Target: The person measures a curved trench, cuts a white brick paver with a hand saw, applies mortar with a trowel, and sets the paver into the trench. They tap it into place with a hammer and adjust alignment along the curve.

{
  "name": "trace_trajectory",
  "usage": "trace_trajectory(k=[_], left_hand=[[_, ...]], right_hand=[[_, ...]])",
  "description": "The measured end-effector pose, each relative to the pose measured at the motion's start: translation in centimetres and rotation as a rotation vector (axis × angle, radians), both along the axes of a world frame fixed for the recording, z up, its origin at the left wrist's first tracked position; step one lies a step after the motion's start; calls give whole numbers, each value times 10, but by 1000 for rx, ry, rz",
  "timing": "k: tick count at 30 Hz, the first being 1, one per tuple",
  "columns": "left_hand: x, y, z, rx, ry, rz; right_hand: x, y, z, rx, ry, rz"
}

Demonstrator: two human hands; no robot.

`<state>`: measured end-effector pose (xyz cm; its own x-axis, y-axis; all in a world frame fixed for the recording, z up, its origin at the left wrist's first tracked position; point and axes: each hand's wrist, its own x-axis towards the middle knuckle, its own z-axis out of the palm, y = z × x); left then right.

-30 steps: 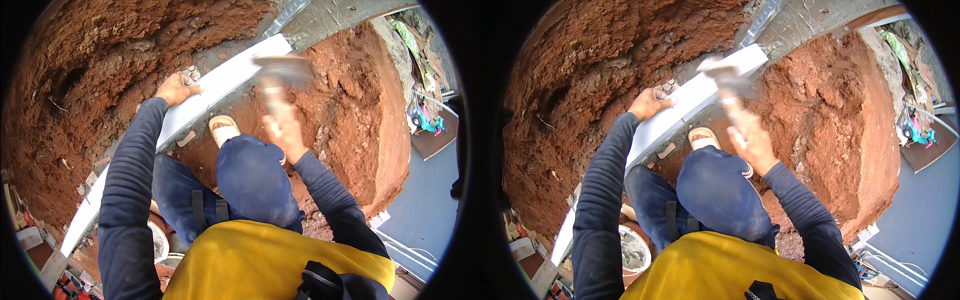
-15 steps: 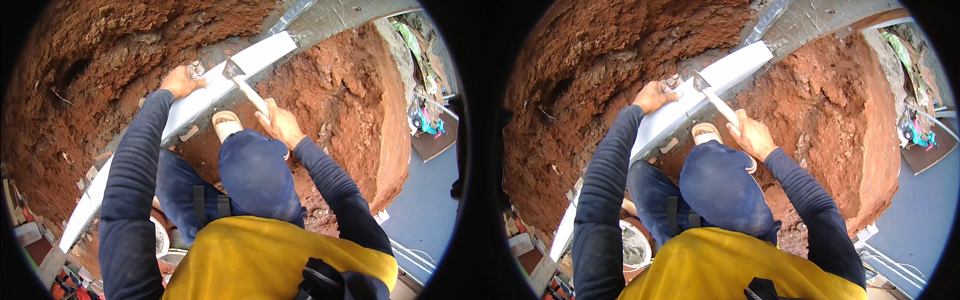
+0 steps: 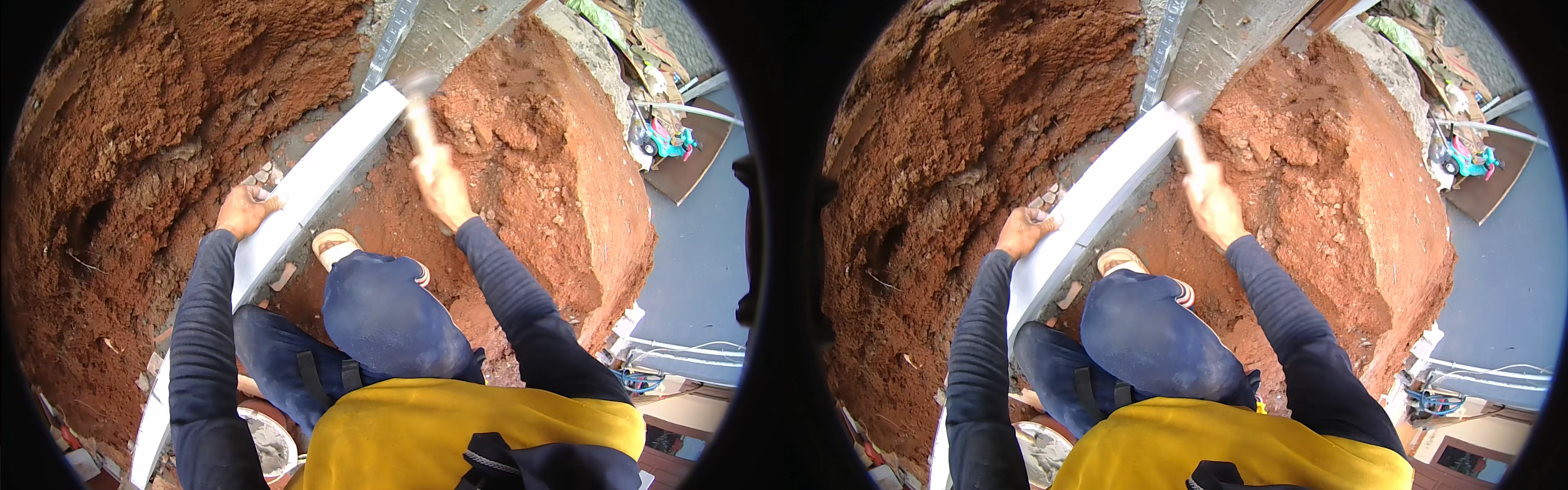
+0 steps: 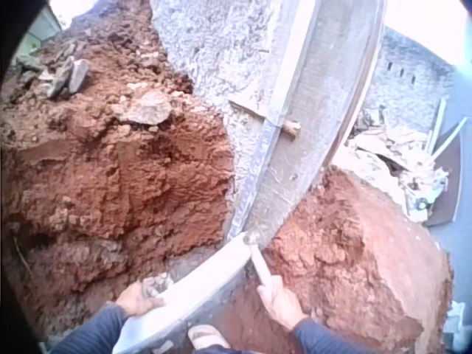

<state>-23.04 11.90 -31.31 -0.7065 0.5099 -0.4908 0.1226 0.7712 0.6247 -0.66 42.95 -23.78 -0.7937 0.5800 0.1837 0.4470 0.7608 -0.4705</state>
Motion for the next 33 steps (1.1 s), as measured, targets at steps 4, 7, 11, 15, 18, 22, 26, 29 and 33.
trace_trajectory(k=[4, 7, 11, 15, 18, 22, 26, 29, 33], left_hand=[[2, 2, 2, 20, 107, -4], [1, 3, 1, 14, 33, -26], [4, 0, 4, 0, 18, -12], [4, 3, 5, -45, 20, 24], [1, 3, 3, -35, 57, 1], [2, 3, -4, -43, 117, -26], [2, 1, -4, -45, 33, -5], [1, 1, -3, -29, 107, -64], [0, 1, -9, -69, 12, -17]], right_hand=[[9, 21, -11, -232, -309, 9], [11, 31, 1, -207, 35, -2], [0, 19, 2, -192, 492, -55], [-7, 9, -13, -176, -521, -5], [3, 12, -19, -246, -304, -1], [5, 9, -17, -267, 204, -55], [-10, -2, -12, -270, -133, -25], [-15, 0, -9, -134, -418, 45], [-2, 11, -18, -259, 83, -53]])
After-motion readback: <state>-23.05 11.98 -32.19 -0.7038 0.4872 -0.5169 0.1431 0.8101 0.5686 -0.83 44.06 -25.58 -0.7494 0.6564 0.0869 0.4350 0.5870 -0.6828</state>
